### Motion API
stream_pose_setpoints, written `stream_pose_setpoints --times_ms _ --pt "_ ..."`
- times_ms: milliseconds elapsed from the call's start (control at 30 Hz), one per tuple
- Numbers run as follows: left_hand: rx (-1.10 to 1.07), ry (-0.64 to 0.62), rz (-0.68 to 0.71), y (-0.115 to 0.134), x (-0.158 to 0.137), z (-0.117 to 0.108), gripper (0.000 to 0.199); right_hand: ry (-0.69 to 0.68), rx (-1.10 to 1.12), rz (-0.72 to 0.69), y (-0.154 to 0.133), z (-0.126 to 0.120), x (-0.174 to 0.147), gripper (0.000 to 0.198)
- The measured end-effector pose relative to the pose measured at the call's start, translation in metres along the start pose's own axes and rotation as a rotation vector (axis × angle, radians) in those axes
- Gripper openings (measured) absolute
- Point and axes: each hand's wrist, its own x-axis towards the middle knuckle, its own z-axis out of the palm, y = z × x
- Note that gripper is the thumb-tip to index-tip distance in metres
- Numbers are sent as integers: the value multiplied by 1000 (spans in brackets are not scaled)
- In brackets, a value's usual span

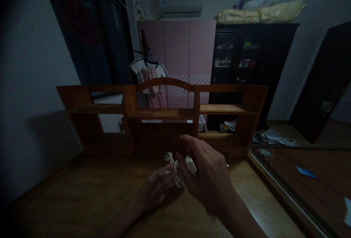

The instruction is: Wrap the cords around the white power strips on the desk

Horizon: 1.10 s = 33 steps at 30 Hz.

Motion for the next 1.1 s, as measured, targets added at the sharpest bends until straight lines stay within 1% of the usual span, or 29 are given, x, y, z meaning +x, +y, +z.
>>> stream_pose_setpoints --times_ms 67,133,233,300,333,400,500,600,700,767,833,900,967,1033,1100 --pt "-33 -43 33 0 -1 5 61 -196 63 -95 1 20 11 43" --pt "-76 -56 70 -1 -4 10 56 -376 105 -157 9 47 17 45" --pt "-127 23 118 -3 -10 18 51 -521 81 -124 25 83 16 45" --pt "-136 47 127 -4 -13 20 53 -574 72 -97 30 96 12 43" --pt "-140 49 115 -4 -14 20 55 -563 68 -93 29 97 11 42" --pt "-152 58 40 -3 -13 17 62 -462 44 -112 21 93 9 39" --pt "-222 84 -165 -2 -8 7 73 -274 8 -177 3 78 4 34" --pt "-349 176 -404 -6 -4 -6 79 -166 39 -234 -6 70 -8 33" --pt "-423 279 -597 -14 -7 -11 79 -73 69 -250 5 81 -27 33" --pt "-497 291 -703 -17 -11 -10 74 -34 68 -244 17 96 -40 30" --pt "-609 292 -792 -16 -17 -7 66 -45 54 -232 25 113 -53 28" --pt "-672 309 -829 -14 -21 -3 64 -99 35 -207 29 126 -65 28" --pt "-654 323 -809 -11 -25 -1 65 -154 17 -162 28 135 -74 27" --pt "-569 292 -715 -10 -28 1 70 -187 4 -105 25 139 -79 26" --pt "-439 225 -581 -10 -31 3 80 -199 -15 -48 23 140 -81 26"
